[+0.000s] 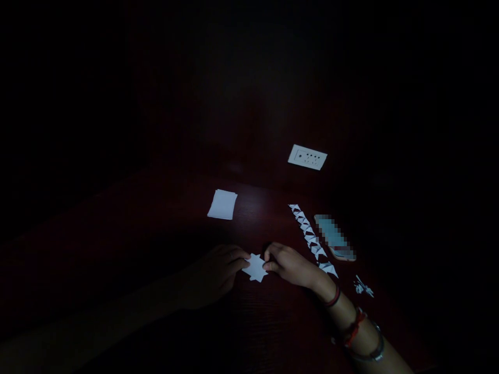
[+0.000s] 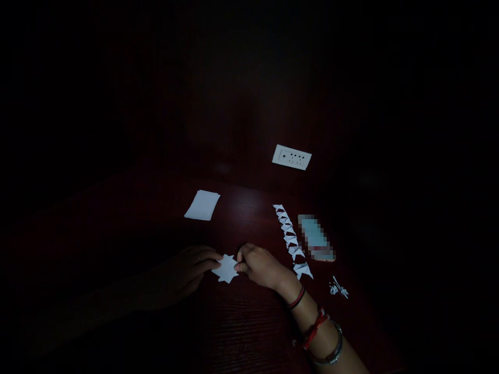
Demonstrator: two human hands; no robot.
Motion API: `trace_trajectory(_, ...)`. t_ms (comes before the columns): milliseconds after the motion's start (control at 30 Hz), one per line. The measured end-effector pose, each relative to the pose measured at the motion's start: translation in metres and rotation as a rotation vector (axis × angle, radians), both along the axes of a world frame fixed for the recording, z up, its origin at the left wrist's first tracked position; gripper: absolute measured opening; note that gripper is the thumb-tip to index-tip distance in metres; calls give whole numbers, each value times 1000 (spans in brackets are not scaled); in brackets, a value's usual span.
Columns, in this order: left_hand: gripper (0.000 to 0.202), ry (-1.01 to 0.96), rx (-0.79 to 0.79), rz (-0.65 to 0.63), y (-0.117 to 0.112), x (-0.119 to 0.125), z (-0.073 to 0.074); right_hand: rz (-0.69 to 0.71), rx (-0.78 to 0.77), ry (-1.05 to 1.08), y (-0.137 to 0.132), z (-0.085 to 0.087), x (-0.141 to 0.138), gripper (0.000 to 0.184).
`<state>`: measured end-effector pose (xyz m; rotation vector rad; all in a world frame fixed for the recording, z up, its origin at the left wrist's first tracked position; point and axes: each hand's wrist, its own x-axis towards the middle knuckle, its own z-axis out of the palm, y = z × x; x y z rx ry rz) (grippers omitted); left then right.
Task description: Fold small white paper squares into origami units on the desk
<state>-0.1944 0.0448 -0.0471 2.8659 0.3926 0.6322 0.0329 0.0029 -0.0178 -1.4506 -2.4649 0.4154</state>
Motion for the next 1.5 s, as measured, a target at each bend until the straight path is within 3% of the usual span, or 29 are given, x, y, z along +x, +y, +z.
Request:
trace_trajectory(400, 38, 17, 18, -18, -3, -3, 10, 26, 11, 22, 0, 2, -1, 12)
trace_trajectory(667, 40, -14, 14, -5, 0, -1, -1, 11, -15, 31, 1, 4, -1, 10)
trace_trajectory(1233, 38, 13, 8, 5, -2, -2, 4, 7, -32, 48, 1, 4, 0, 9)
trace_trajectory(1500, 38, -2, 11, -8, 0, -2, -2, -6, -34, 54, 0, 4, 1, 9)
